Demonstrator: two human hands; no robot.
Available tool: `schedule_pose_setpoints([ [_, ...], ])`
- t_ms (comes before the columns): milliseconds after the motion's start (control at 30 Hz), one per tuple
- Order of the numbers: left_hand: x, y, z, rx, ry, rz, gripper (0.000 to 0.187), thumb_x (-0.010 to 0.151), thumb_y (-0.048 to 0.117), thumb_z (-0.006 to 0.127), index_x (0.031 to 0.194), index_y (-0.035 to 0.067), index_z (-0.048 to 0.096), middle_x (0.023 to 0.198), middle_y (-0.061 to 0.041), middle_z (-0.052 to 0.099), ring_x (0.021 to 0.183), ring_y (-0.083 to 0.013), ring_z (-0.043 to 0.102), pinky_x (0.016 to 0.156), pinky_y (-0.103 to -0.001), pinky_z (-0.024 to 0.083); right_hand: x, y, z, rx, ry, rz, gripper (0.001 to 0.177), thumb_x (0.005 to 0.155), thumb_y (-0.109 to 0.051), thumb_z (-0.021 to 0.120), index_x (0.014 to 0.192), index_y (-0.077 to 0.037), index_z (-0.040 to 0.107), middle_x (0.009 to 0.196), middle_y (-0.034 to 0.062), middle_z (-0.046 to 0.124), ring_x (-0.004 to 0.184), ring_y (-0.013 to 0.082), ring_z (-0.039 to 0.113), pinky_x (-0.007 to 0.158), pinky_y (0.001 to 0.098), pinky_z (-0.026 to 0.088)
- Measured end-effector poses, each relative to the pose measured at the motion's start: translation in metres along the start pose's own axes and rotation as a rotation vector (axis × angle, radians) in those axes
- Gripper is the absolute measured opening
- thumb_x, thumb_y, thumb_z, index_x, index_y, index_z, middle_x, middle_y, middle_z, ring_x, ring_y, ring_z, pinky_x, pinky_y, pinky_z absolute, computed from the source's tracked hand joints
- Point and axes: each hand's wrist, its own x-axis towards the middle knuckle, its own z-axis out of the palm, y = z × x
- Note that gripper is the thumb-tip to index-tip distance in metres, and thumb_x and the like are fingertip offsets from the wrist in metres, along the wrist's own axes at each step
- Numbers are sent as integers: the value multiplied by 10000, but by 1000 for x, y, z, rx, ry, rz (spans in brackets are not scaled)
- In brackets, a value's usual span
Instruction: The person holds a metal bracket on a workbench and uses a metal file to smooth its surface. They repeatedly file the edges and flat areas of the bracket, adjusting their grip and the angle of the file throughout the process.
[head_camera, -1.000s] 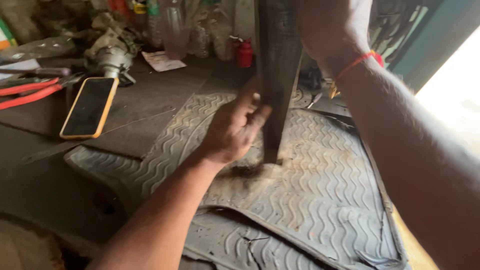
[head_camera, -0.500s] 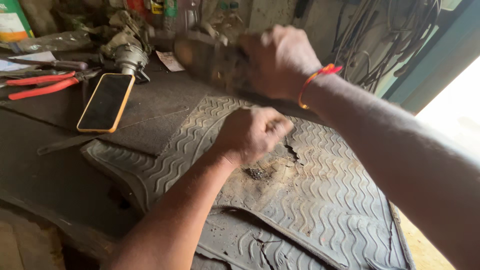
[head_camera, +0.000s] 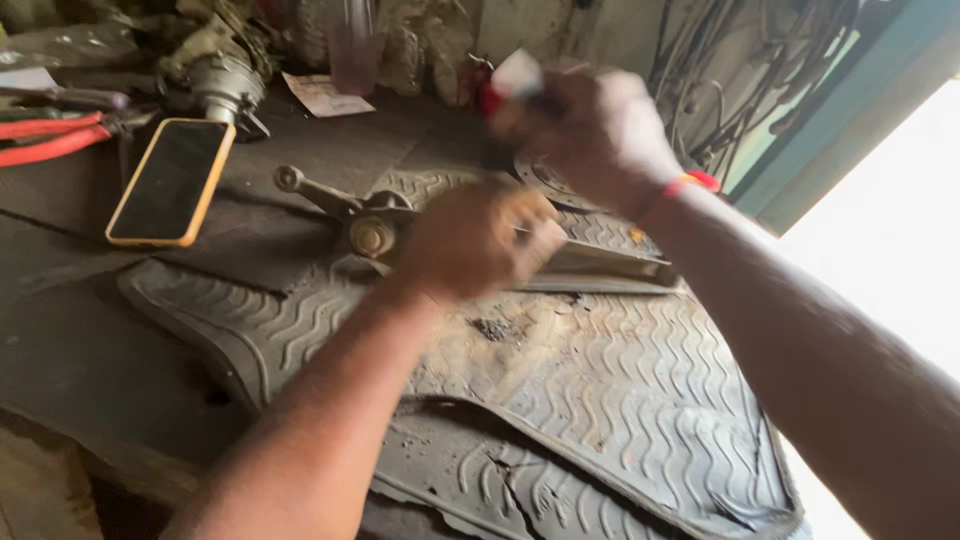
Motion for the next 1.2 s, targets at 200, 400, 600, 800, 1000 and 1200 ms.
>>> schedule_pose_setpoints([
  [200,1,2,-16,494,-85,-193,525,881,641,641,1115,180,735,915,-87,783,847,-249,739,933,-463,481,-93,28,-30,359,379,482,495,1100,-395,386,1033,-88,769,872,31,727,811,126,655,783,307,515],
  [400,-4,11,-30,472,-21,-367,484,797,658,719,953,206,796,891,-96,756,804,-283,727,721,-472,568,-164,59,-3,439,301,798,427,1088,-387,502,1054,-39,748,821,35,694,794,131,624,765,310,497],
  [600,-6,19,-22,502,1,-349,597,919,650,723,799,68,781,737,-125,745,718,-275,746,694,-441,588,-166,26,-9,244,160,705,260,1003,-284,623,1099,-77,747,825,77,669,695,167,627,659,337,508],
  [800,-17,36,-37,498,-150,-412,420,813,483,818,1142,230,756,943,-66,775,860,-257,724,818,-438,550,-169,33,-10,151,93,443,171,868,-150,728,1020,-84,772,906,72,760,834,204,724,749,346,562],
  [1000,-22,44,-40,465,-269,-498,494,810,283,822,1280,251,676,1026,-38,776,920,-234,757,913,-418,561,-170,40,-8,-40,-36,332,163,844,-158,763,998,-109,787,903,113,743,858,281,710,765,393,549],
  [1200,-24,37,-29,513,-93,-351,406,780,207,844,1161,167,709,1105,-71,734,982,-292,718,852,-467,565,-170,34,-13,-203,163,339,144,915,-134,755,1046,-132,814,931,153,641,821,310,636,730,424,521],
])
